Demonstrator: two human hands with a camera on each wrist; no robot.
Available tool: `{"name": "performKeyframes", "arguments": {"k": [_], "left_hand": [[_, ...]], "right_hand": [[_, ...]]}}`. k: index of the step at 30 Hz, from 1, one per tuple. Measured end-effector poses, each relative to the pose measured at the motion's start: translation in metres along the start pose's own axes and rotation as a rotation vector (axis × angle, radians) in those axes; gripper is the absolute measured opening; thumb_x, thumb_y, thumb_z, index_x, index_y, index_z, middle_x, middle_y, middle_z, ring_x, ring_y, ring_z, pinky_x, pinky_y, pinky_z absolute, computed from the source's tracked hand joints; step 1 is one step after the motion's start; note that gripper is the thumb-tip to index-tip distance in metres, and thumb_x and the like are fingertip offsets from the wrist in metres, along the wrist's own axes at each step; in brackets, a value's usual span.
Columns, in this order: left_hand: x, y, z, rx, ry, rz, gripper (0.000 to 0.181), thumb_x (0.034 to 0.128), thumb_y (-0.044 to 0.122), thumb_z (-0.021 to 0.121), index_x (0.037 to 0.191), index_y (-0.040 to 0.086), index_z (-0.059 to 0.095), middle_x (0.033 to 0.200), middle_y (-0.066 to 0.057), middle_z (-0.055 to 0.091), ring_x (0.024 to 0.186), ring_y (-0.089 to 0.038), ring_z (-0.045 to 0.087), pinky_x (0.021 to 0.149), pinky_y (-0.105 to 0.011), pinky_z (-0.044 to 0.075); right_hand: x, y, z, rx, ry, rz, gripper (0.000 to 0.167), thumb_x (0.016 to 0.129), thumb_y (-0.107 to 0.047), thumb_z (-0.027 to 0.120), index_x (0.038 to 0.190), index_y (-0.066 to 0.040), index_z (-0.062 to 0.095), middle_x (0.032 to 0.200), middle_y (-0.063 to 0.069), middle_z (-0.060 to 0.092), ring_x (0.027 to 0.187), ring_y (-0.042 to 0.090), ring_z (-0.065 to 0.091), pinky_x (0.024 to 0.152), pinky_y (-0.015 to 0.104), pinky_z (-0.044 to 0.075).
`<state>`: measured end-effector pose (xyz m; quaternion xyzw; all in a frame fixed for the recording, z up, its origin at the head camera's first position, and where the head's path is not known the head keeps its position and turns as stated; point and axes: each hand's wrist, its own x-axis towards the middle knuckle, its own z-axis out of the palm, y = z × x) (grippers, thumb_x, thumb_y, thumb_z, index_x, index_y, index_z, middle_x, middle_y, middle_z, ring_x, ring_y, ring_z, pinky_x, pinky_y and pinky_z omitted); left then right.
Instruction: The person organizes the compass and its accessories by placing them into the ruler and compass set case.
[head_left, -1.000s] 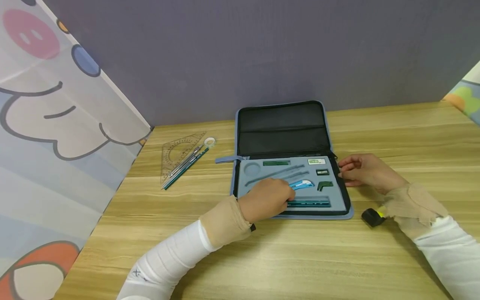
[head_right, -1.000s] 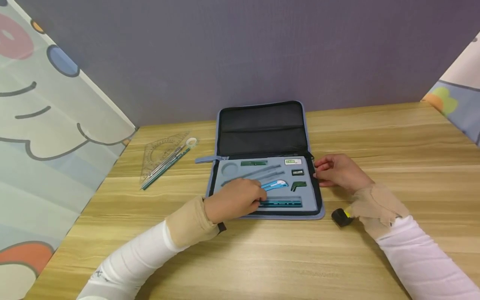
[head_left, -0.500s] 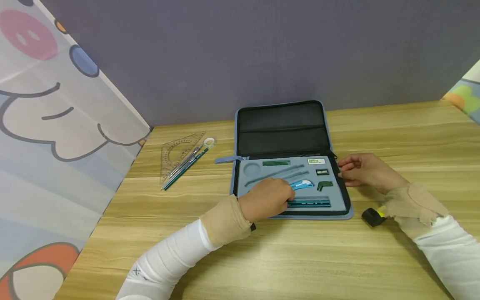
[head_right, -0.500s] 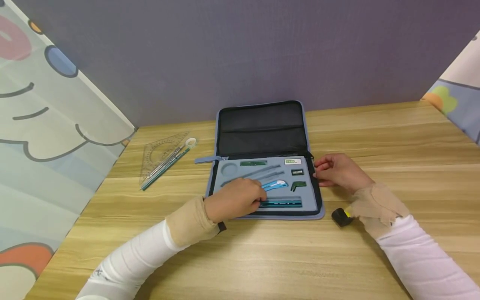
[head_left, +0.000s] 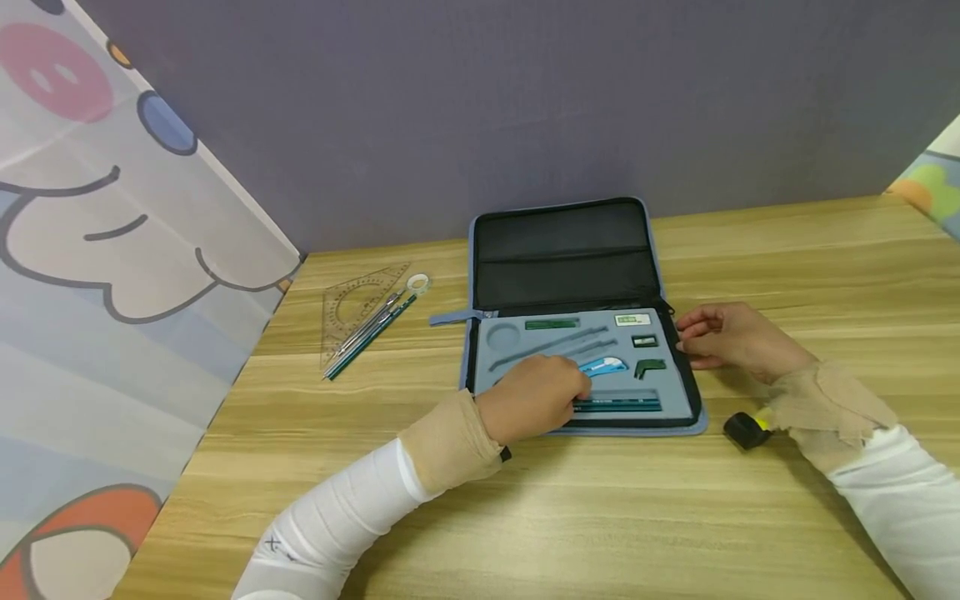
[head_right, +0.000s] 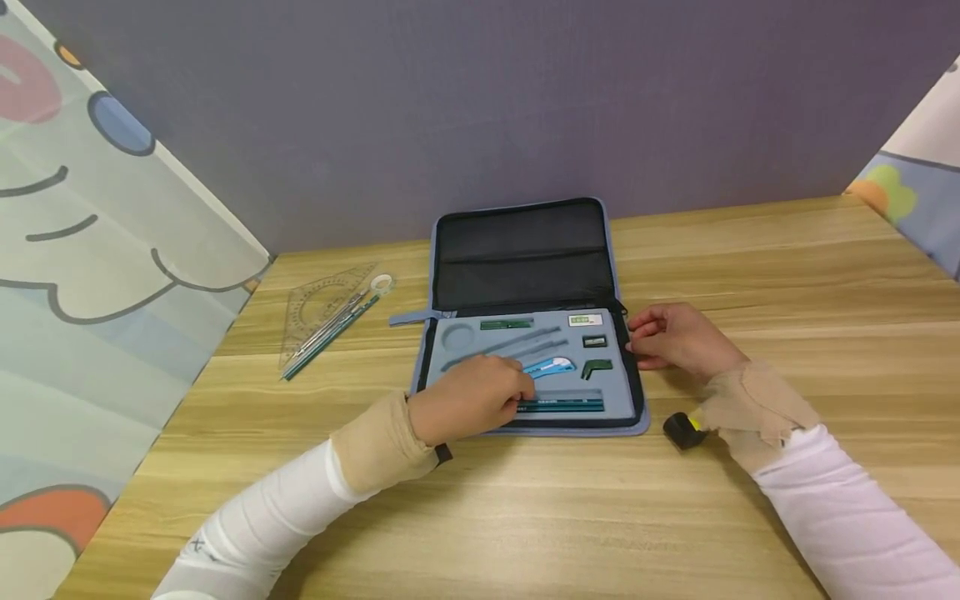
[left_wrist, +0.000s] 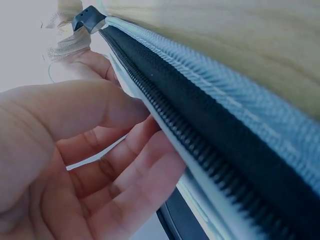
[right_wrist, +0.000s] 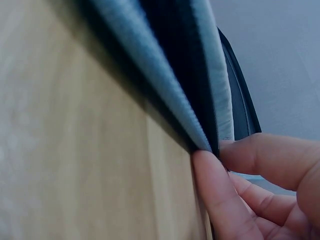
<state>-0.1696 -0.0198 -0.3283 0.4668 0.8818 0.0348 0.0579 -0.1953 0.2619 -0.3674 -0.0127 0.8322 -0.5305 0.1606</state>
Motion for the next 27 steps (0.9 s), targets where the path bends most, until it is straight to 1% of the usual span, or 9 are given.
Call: {"name": "performKeyframes", "arguments": {"k": [2, 6, 9, 11, 12, 15, 20, 22, 27], "left_hand": [[-0.001, -0.001, -0.001, -0.002, 0.005, 0.0, 0.024, 0.0858, -0.001, 0.061, 0.101, 0.013, 0.073, 0.101, -0.001, 0.069, 0.091, -0.011, 0.064, 0.074, -0.016, 0.049], [-0.003, -0.004, -0.003, -0.034, 0.008, 0.003, 0.018, 0.0853, 0.001, 0.062, 0.094, 0.014, 0.072, 0.095, 0.0, 0.068, 0.082, -0.007, 0.06, 0.072, -0.015, 0.046], [-0.007, -0.011, -0.006, -0.076, 0.012, 0.003, 0.016, 0.0854, 0.003, 0.063, 0.094, 0.013, 0.071, 0.095, 0.002, 0.068, 0.078, -0.006, 0.057, 0.07, -0.015, 0.044], [-0.012, -0.016, -0.008, -0.099, 0.026, -0.008, 0.017, 0.0854, 0.003, 0.063, 0.097, 0.012, 0.071, 0.097, 0.002, 0.068, 0.077, -0.006, 0.057, 0.069, -0.015, 0.044], [-0.014, -0.02, -0.009, -0.117, 0.032, -0.023, 0.018, 0.0855, 0.003, 0.062, 0.099, 0.012, 0.071, 0.098, 0.002, 0.069, 0.077, -0.006, 0.058, 0.068, -0.015, 0.044], [-0.024, -0.031, -0.011, -0.127, 0.056, -0.062, 0.019, 0.0854, 0.003, 0.063, 0.101, 0.009, 0.07, 0.094, 0.0, 0.069, 0.075, -0.009, 0.058, 0.066, -0.019, 0.046], [-0.043, -0.05, -0.011, -0.112, 0.088, -0.123, 0.018, 0.0834, 0.002, 0.065, 0.1, 0.006, 0.07, 0.088, -0.003, 0.068, 0.078, -0.013, 0.062, 0.068, -0.025, 0.049], [-0.05, -0.057, -0.01, -0.112, 0.1, -0.149, 0.018, 0.0828, 0.001, 0.064, 0.1, 0.005, 0.069, 0.086, -0.003, 0.068, 0.074, -0.013, 0.061, 0.066, -0.025, 0.048], [-0.07, -0.075, -0.012, -0.104, 0.154, -0.219, 0.02, 0.0812, -0.003, 0.061, 0.099, 0.003, 0.067, 0.079, -0.003, 0.065, 0.062, -0.01, 0.053, 0.059, -0.024, 0.044]], "right_hand": [[0.0, 0.0, 0.0, 0.0, -0.001, 0.0, 0.042, 0.089, 0.0, 0.058, 0.124, 0.016, 0.04, 0.096, 0.011, 0.056, 0.078, 0.006, 0.061, 0.071, 0.029, 0.055], [0.001, 0.0, -0.001, -0.002, -0.008, -0.001, 0.042, 0.089, 0.001, 0.058, 0.124, 0.016, 0.04, 0.096, 0.011, 0.056, 0.078, 0.006, 0.061, 0.07, 0.029, 0.055], [0.001, 0.0, 0.0, -0.005, -0.007, 0.002, 0.042, 0.088, 0.002, 0.057, 0.123, 0.017, 0.039, 0.095, 0.01, 0.056, 0.077, 0.006, 0.061, 0.07, 0.029, 0.055], [0.001, 0.0, 0.0, -0.003, -0.009, -0.002, 0.042, 0.088, 0.003, 0.057, 0.123, 0.017, 0.039, 0.094, 0.009, 0.056, 0.077, 0.005, 0.061, 0.07, 0.029, 0.055], [0.001, 0.0, 0.0, 0.0, -0.01, -0.005, 0.042, 0.088, 0.003, 0.057, 0.123, 0.017, 0.039, 0.094, 0.008, 0.056, 0.077, 0.005, 0.061, 0.069, 0.029, 0.055], [0.001, 0.0, 0.0, 0.012, -0.013, -0.01, 0.042, 0.088, 0.003, 0.058, 0.123, 0.017, 0.038, 0.093, 0.007, 0.056, 0.077, 0.004, 0.06, 0.069, 0.028, 0.055], [0.002, -0.001, 0.0, 0.012, -0.007, -0.003, 0.042, 0.088, 0.003, 0.059, 0.122, 0.016, 0.039, 0.092, 0.006, 0.056, 0.076, 0.004, 0.06, 0.069, 0.028, 0.055], [0.002, -0.001, 0.0, 0.011, -0.006, -0.002, 0.042, 0.088, 0.003, 0.059, 0.122, 0.017, 0.039, 0.092, 0.006, 0.056, 0.076, 0.004, 0.06, 0.069, 0.028, 0.055], [0.002, 0.001, -0.001, 0.021, -0.019, -0.012, 0.042, 0.088, 0.004, 0.057, 0.123, 0.018, 0.038, 0.093, 0.006, 0.056, 0.077, 0.003, 0.06, 0.069, 0.028, 0.055]]}}
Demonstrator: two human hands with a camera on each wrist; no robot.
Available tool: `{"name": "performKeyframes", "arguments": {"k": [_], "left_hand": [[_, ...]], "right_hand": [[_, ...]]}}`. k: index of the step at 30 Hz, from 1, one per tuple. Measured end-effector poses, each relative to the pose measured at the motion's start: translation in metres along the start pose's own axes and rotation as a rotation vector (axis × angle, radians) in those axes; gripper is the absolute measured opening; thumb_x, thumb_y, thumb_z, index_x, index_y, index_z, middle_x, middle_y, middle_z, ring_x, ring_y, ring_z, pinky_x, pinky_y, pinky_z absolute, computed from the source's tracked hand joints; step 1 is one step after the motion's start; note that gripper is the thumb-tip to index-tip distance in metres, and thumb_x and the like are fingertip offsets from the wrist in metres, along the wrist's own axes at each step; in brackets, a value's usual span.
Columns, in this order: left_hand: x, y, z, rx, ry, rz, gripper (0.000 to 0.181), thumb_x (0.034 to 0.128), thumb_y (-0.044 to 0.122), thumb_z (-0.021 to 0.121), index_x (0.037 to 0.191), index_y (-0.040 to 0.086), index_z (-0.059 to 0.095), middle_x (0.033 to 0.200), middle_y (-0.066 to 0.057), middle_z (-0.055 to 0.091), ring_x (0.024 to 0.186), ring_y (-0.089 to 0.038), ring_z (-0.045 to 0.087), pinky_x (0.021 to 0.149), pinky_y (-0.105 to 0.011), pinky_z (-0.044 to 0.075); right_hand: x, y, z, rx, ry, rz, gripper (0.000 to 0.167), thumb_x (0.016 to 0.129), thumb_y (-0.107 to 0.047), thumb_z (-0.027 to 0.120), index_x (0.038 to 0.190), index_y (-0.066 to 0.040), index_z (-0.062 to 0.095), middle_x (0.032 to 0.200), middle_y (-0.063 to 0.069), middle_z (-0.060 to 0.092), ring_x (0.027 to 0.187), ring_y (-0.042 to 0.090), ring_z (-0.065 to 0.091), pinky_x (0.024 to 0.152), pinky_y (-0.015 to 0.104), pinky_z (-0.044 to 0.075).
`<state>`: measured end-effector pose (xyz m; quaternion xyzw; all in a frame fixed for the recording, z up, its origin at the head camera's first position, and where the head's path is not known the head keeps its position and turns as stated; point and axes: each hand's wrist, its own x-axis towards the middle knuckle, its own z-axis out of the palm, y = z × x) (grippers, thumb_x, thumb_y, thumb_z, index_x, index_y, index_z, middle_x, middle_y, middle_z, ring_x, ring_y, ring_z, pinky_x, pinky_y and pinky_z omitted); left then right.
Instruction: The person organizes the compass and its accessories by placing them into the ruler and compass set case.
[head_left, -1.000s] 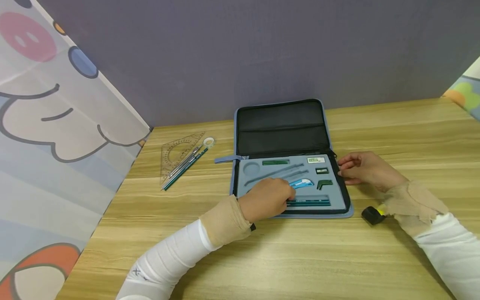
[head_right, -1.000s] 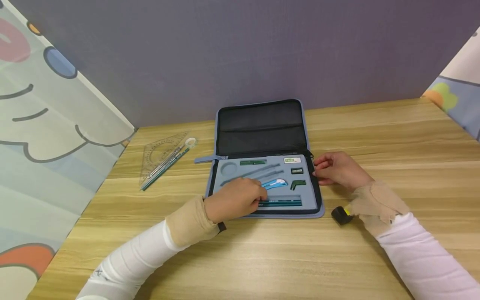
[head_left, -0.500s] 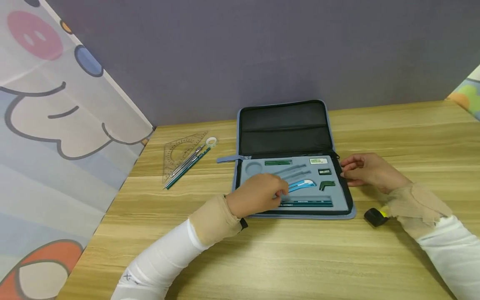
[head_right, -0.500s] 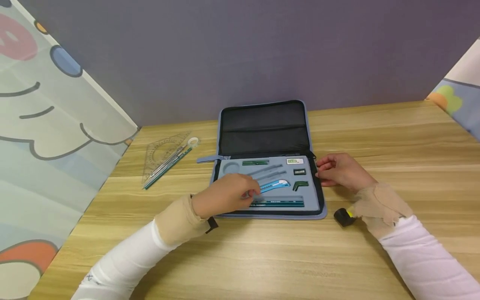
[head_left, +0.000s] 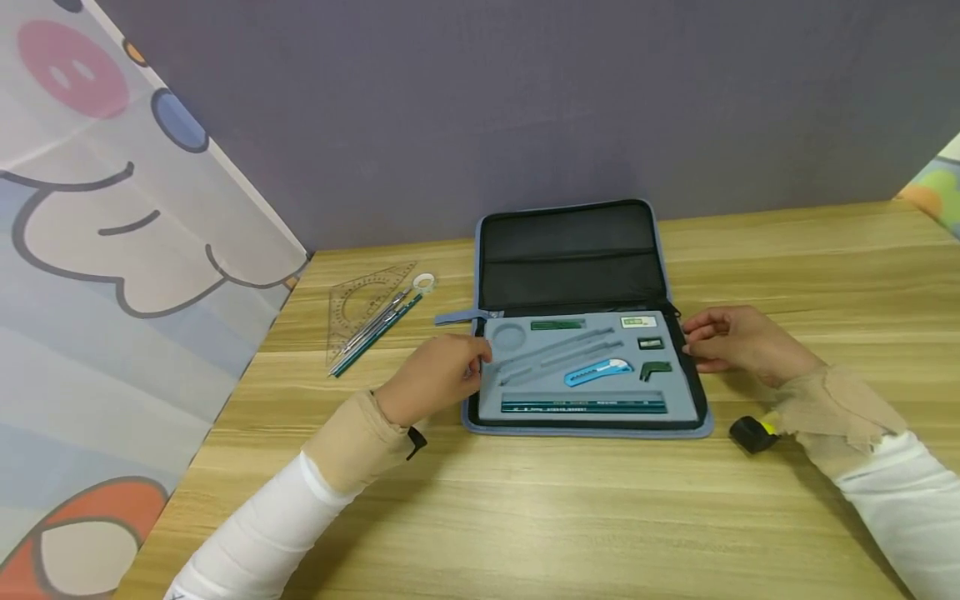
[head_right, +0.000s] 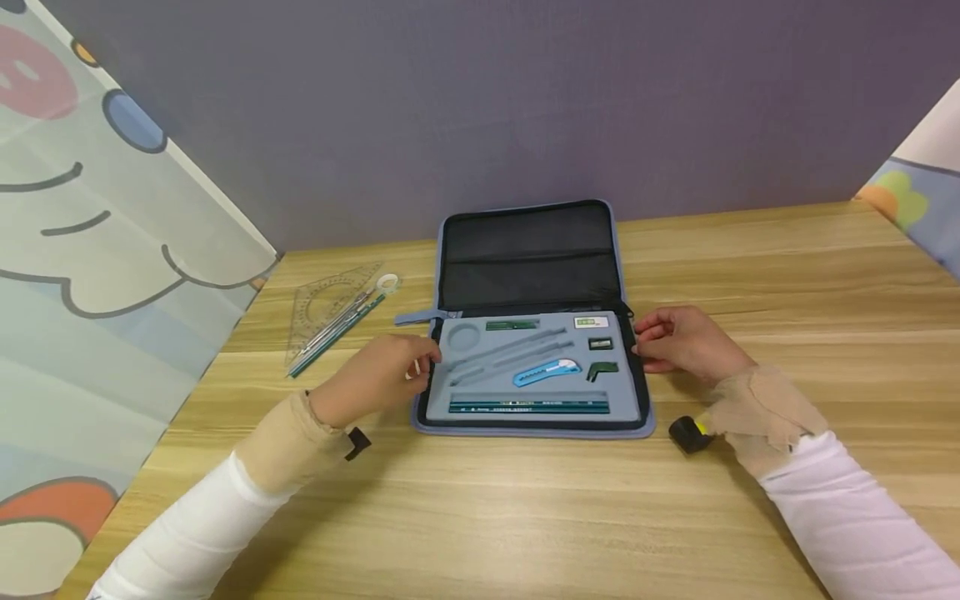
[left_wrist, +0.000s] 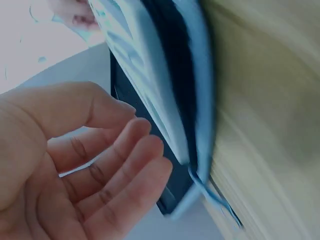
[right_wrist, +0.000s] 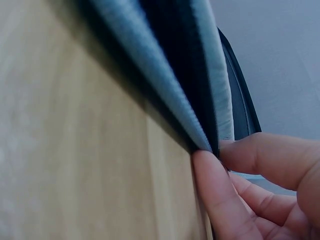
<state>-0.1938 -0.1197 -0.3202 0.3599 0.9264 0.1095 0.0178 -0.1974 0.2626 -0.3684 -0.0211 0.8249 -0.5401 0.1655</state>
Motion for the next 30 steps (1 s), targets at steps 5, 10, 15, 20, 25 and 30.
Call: {"name": "performKeyframes", "arguments": {"k": [5, 10, 15, 20, 25, 30], "left_hand": [[-0.012, -0.023, -0.011, 0.012, 0.034, -0.105, 0.019, 0.0793, -0.002, 0.062, 0.098, 0.001, 0.065, 0.079, -0.004, 0.065, 0.061, -0.011, 0.053, 0.058, -0.026, 0.044], [-0.022, -0.049, -0.019, 0.01, 0.084, -0.177, 0.023, 0.0783, -0.004, 0.064, 0.101, 0.001, 0.064, 0.081, -0.006, 0.065, 0.064, -0.016, 0.057, 0.06, -0.031, 0.046], [-0.03, -0.072, -0.022, -0.018, 0.086, -0.268, 0.026, 0.0775, -0.008, 0.061, 0.103, -0.002, 0.061, 0.085, -0.012, 0.065, 0.072, -0.023, 0.06, 0.062, -0.035, 0.047], [-0.035, -0.091, -0.026, 0.012, 0.04, -0.398, 0.029, 0.078, -0.007, 0.061, 0.107, -0.007, 0.059, 0.095, -0.021, 0.065, 0.078, -0.029, 0.06, 0.069, -0.041, 0.048], [-0.041, -0.106, -0.026, 0.047, 0.025, -0.449, 0.027, 0.0761, -0.006, 0.061, 0.102, -0.01, 0.061, 0.093, -0.023, 0.065, 0.085, -0.035, 0.061, 0.074, -0.046, 0.049], [-0.044, -0.116, -0.022, 0.049, 0.032, -0.46, 0.021, 0.0739, -0.005, 0.062, 0.095, -0.008, 0.064, 0.087, -0.02, 0.065, 0.081, -0.034, 0.061, 0.072, -0.045, 0.049]], "right_hand": [[-0.001, 0.001, -0.001, 0.002, 0.006, -0.004, 0.041, 0.089, 0.004, 0.057, 0.122, 0.017, 0.038, 0.092, 0.005, 0.057, 0.077, 0.003, 0.061, 0.069, 0.028, 0.055], [-0.001, 0.001, -0.001, -0.002, 0.013, 0.0, 0.042, 0.087, 0.004, 0.059, 0.122, 0.016, 0.039, 0.091, 0.005, 0.057, 0.077, 0.004, 0.061, 0.07, 0.029, 0.055], [0.002, 0.003, 0.0, -0.012, 0.017, 0.016, 0.043, 0.087, 0.002, 0.058, 0.123, 0.017, 0.039, 0.093, 0.007, 0.056, 0.077, 0.004, 0.061, 0.07, 0.029, 0.055], [0.001, 0.003, 0.0, -0.013, 0.018, 0.026, 0.044, 0.087, 0.002, 0.058, 0.123, 0.016, 0.038, 0.093, 0.007, 0.056, 0.077, 0.004, 0.061, 0.071, 0.029, 0.055], [0.0, 0.003, -0.001, -0.005, 0.016, 0.006, 0.043, 0.087, 0.002, 0.059, 0.123, 0.016, 0.039, 0.092, 0.006, 0.057, 0.077, 0.005, 0.061, 0.07, 0.029, 0.055], [0.0, 0.002, -0.001, 0.001, 0.011, 0.007, 0.044, 0.088, 0.001, 0.058, 0.124, 0.016, 0.039, 0.093, 0.006, 0.056, 0.078, 0.005, 0.061, 0.07, 0.029, 0.055]]}}
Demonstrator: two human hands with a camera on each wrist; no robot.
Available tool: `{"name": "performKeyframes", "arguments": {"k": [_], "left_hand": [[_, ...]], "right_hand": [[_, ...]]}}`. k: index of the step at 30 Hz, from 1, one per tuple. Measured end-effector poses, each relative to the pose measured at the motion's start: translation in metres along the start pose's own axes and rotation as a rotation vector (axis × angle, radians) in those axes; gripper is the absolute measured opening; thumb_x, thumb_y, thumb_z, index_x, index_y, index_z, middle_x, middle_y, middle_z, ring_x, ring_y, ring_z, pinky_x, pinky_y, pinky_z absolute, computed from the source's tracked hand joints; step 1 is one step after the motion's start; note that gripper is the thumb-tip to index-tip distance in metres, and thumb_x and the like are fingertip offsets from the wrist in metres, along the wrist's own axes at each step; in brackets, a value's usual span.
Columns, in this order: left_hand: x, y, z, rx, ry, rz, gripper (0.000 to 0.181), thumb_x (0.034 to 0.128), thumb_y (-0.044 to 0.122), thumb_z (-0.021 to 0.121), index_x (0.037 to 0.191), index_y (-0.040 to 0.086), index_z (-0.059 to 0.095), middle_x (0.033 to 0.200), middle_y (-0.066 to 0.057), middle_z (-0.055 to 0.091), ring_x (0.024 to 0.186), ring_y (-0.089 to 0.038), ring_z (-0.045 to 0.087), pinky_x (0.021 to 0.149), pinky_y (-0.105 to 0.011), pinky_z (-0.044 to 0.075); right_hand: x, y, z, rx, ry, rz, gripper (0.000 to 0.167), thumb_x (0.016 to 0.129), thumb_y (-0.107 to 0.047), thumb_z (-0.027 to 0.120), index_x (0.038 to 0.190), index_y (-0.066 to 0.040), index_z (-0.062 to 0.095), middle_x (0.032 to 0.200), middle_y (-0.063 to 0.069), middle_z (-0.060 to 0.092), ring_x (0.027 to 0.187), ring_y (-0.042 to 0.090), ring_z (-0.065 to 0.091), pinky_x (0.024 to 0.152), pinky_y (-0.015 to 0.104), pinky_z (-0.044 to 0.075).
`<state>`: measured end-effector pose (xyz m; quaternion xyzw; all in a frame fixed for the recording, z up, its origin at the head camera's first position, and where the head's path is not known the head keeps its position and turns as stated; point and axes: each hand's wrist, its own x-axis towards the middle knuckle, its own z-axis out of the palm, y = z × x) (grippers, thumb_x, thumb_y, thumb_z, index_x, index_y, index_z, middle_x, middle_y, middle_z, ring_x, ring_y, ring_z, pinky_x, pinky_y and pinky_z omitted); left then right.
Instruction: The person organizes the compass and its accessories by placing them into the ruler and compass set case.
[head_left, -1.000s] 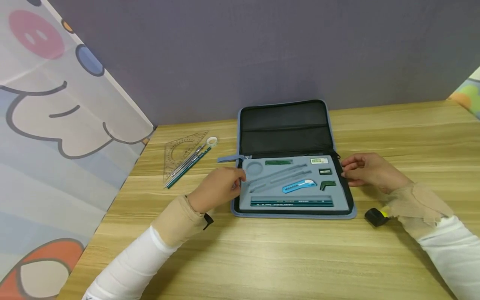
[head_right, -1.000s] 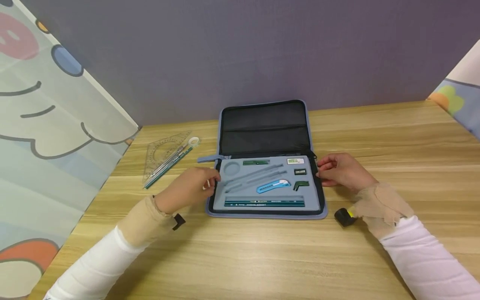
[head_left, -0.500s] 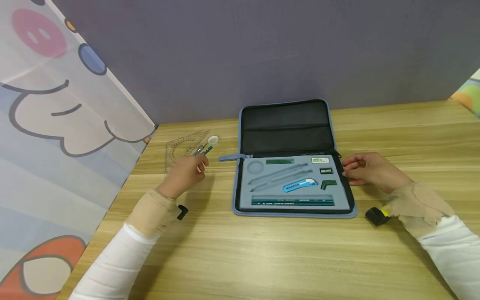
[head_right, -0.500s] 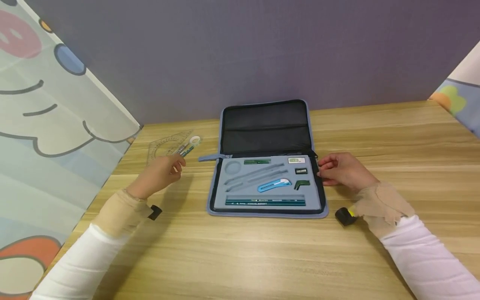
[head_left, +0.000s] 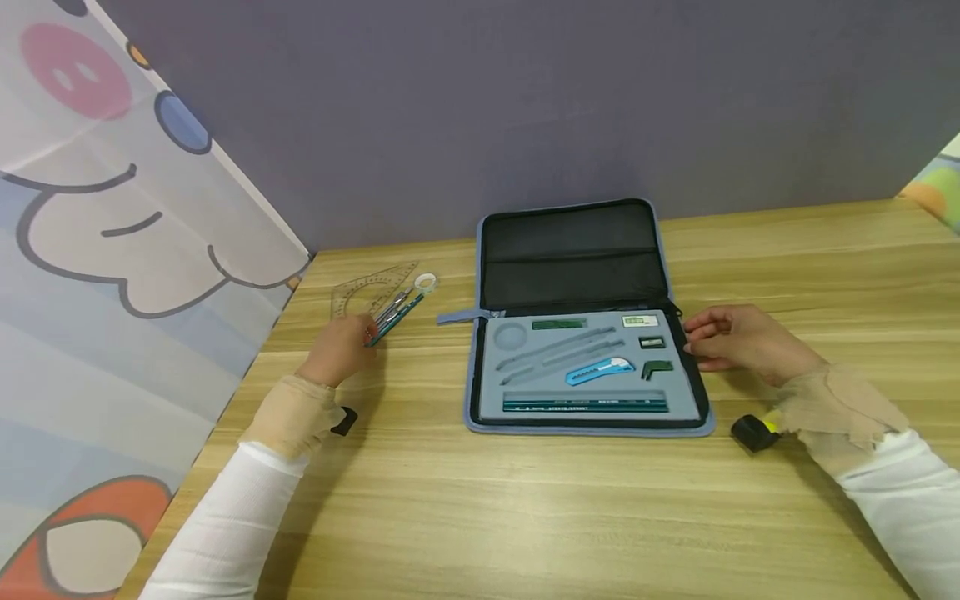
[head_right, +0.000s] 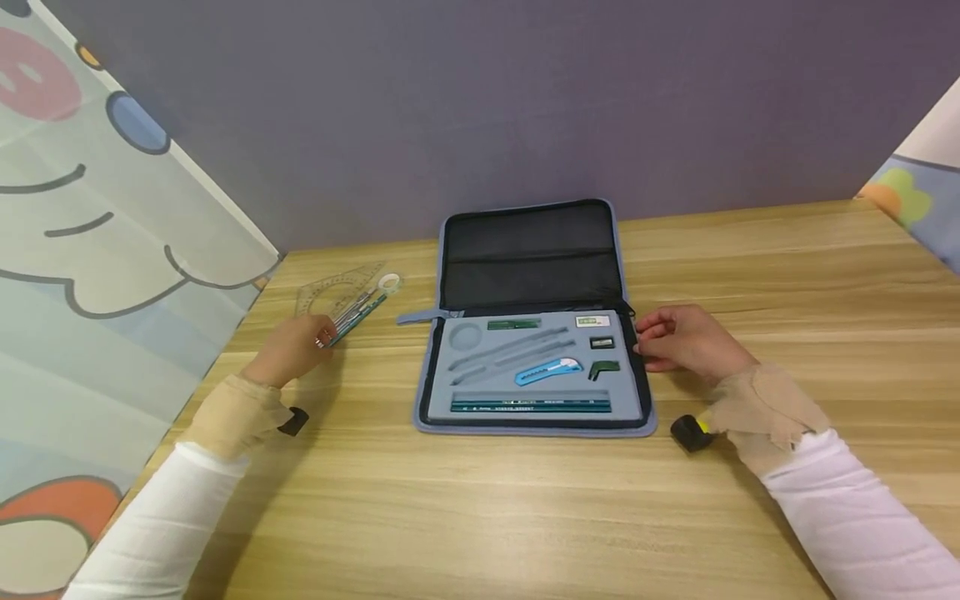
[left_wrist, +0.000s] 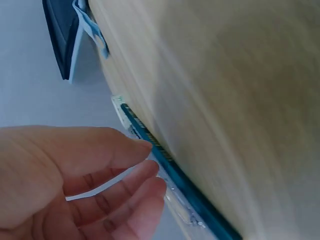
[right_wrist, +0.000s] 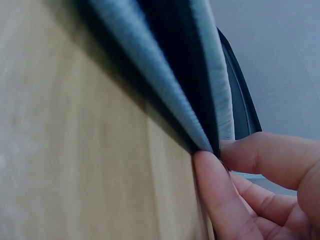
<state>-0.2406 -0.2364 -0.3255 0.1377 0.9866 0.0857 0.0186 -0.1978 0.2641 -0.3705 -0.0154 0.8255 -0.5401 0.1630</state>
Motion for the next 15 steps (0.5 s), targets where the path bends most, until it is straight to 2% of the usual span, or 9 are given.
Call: {"name": "performKeyframes", "arguments": {"k": [7, 15], "left_hand": [[0.0039, -0.0047, 0.0028, 0.019, 0.0, -0.017, 0.02, 0.072, -0.003, 0.064, 0.092, -0.005, 0.065, 0.083, -0.017, 0.065, 0.076, -0.032, 0.06, 0.068, -0.045, 0.048], [0.0086, -0.0073, 0.0054, 0.022, 0.0, -0.024, 0.018, 0.0751, -0.003, 0.065, 0.093, -0.005, 0.064, 0.08, -0.014, 0.063, 0.072, -0.029, 0.059, 0.065, -0.043, 0.048]], "right_hand": [[-0.0005, 0.0007, 0.0012, 0.002, 0.005, 0.009, 0.044, 0.087, 0.001, 0.058, 0.124, 0.016, 0.038, 0.093, 0.007, 0.056, 0.078, 0.004, 0.061, 0.07, 0.029, 0.055], [0.0003, -0.0015, 0.0007, -0.019, 0.008, 0.012, 0.043, 0.088, 0.001, 0.057, 0.124, 0.017, 0.039, 0.093, 0.008, 0.056, 0.078, 0.003, 0.061, 0.069, 0.028, 0.055]]}}
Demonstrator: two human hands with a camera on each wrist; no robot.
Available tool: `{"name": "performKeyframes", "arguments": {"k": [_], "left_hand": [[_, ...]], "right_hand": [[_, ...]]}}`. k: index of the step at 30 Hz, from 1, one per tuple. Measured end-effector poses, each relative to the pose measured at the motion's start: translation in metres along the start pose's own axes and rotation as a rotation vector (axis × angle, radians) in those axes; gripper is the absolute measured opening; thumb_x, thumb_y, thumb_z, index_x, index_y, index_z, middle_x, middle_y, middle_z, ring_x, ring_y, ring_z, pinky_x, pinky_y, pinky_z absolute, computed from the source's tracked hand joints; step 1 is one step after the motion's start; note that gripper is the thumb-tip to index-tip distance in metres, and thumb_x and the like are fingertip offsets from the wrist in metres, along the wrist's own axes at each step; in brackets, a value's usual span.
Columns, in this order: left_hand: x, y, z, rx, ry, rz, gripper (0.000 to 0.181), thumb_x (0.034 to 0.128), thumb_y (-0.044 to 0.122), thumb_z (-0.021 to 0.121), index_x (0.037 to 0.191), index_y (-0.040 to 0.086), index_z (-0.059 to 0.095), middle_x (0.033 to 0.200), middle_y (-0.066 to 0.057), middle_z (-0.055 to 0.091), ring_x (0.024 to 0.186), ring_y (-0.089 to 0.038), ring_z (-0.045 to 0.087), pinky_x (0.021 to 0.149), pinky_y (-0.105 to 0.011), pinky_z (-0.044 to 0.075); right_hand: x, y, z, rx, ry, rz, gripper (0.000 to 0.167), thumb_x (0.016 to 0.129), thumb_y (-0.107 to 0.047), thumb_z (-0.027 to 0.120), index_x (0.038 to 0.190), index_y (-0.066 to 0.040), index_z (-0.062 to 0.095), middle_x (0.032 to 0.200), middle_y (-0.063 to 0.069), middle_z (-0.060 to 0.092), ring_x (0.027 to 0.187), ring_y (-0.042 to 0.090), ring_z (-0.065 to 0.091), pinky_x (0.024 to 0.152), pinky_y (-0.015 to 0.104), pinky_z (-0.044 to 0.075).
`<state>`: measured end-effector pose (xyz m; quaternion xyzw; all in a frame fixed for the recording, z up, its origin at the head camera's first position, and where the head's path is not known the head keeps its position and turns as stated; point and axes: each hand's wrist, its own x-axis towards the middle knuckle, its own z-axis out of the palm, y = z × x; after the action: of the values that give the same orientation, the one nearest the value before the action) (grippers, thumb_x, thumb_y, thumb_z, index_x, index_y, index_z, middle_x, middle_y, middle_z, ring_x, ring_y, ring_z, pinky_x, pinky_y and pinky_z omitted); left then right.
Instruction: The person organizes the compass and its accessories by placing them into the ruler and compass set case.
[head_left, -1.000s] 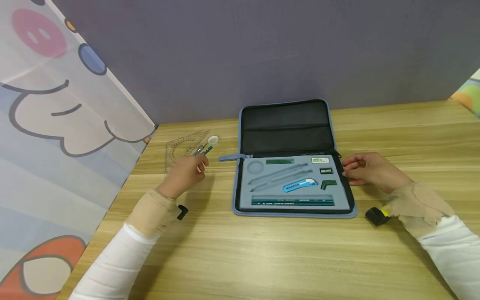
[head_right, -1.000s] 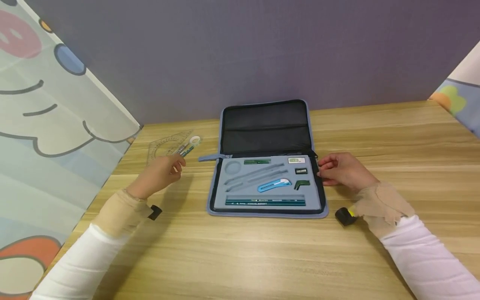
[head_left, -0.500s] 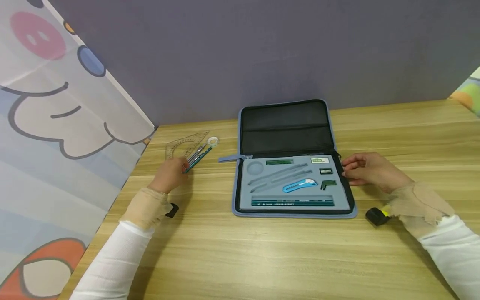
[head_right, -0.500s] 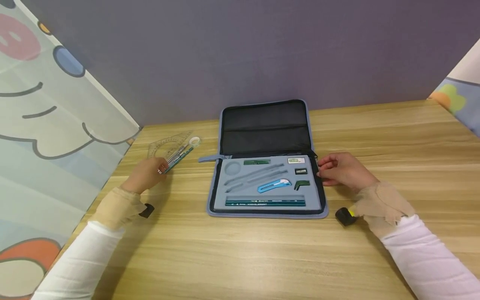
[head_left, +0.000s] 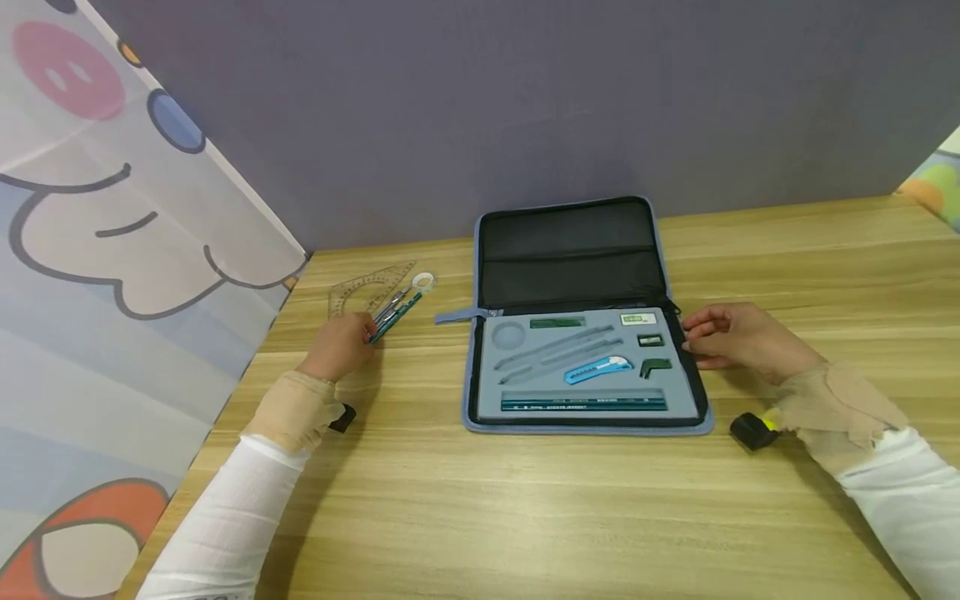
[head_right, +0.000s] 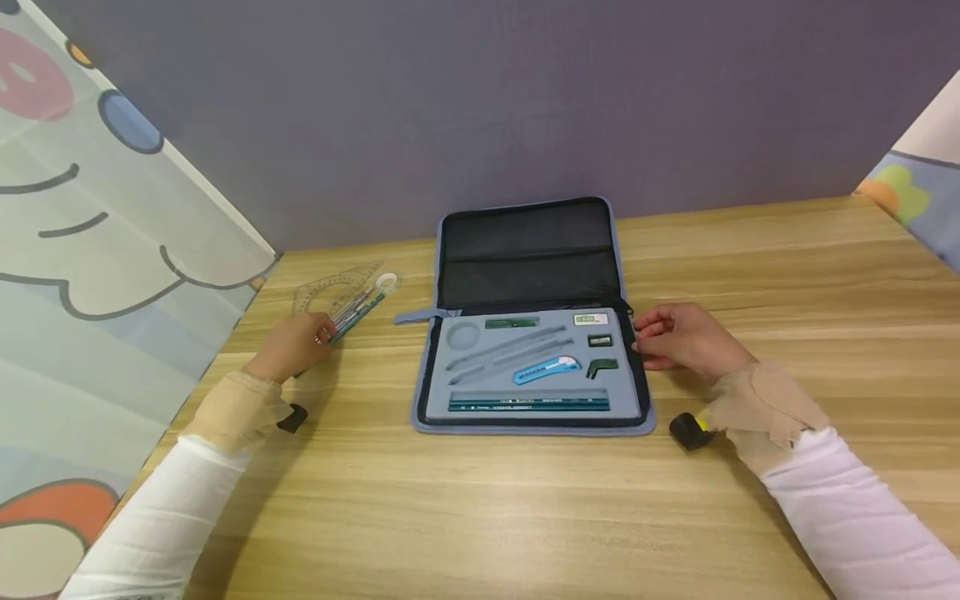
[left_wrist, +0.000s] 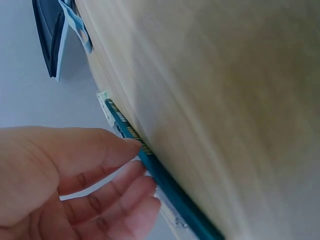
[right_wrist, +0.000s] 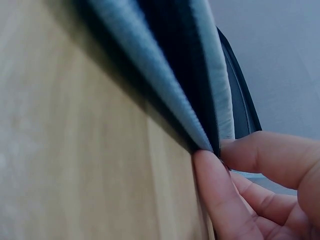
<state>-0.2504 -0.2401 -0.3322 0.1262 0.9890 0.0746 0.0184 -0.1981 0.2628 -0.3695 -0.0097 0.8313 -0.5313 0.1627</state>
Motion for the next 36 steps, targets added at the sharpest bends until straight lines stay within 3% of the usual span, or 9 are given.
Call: {"name": "performKeyframes", "arguments": {"k": [5, 21, 31, 36], "left_hand": [[0.0034, -0.0003, 0.0019, 0.007, 0.011, 0.009, 0.013, 0.0805, 0.0, 0.065, 0.093, -0.004, 0.064, 0.079, -0.012, 0.064, 0.071, -0.027, 0.06, 0.065, -0.042, 0.048], [0.0105, -0.0051, 0.0058, -0.012, -0.014, 0.047, 0.017, 0.0797, 0.0, 0.061, 0.096, -0.004, 0.065, 0.079, -0.01, 0.063, 0.073, -0.026, 0.058, 0.069, -0.042, 0.047], [0.0064, -0.0052, 0.0051, -0.033, -0.039, 0.071, 0.019, 0.0814, 0.0, 0.06, 0.099, -0.005, 0.064, 0.081, -0.011, 0.062, 0.075, -0.026, 0.057, 0.073, -0.044, 0.046], [0.0036, -0.0006, 0.0044, -0.035, -0.007, 0.108, 0.015, 0.0806, -0.001, 0.061, 0.095, -0.004, 0.064, 0.081, -0.011, 0.064, 0.075, -0.026, 0.058, 0.071, -0.044, 0.047]], "right_hand": [[-0.002, 0.0009, -0.0001, 0.006, 0.003, -0.019, 0.042, 0.089, 0.001, 0.057, 0.124, 0.016, 0.039, 0.093, 0.007, 0.057, 0.077, 0.005, 0.061, 0.07, 0.029, 0.055], [-0.0008, 0.002, 0.0003, 0.021, -0.004, -0.015, 0.042, 0.089, 0.002, 0.056, 0.124, 0.017, 0.038, 0.094, 0.008, 0.056, 0.078, 0.005, 0.061, 0.071, 0.029, 0.055], [-0.0017, 0.0018, 0.0008, 0.01, 0.002, -0.025, 0.041, 0.089, 0.001, 0.057, 0.123, 0.017, 0.04, 0.095, 0.01, 0.057, 0.077, 0.006, 0.062, 0.07, 0.029, 0.055], [-0.0022, 0.0026, 0.0005, 0.005, 0.005, -0.025, 0.041, 0.089, 0.0, 0.056, 0.123, 0.017, 0.041, 0.096, 0.011, 0.057, 0.078, 0.006, 0.062, 0.071, 0.029, 0.055]]}}
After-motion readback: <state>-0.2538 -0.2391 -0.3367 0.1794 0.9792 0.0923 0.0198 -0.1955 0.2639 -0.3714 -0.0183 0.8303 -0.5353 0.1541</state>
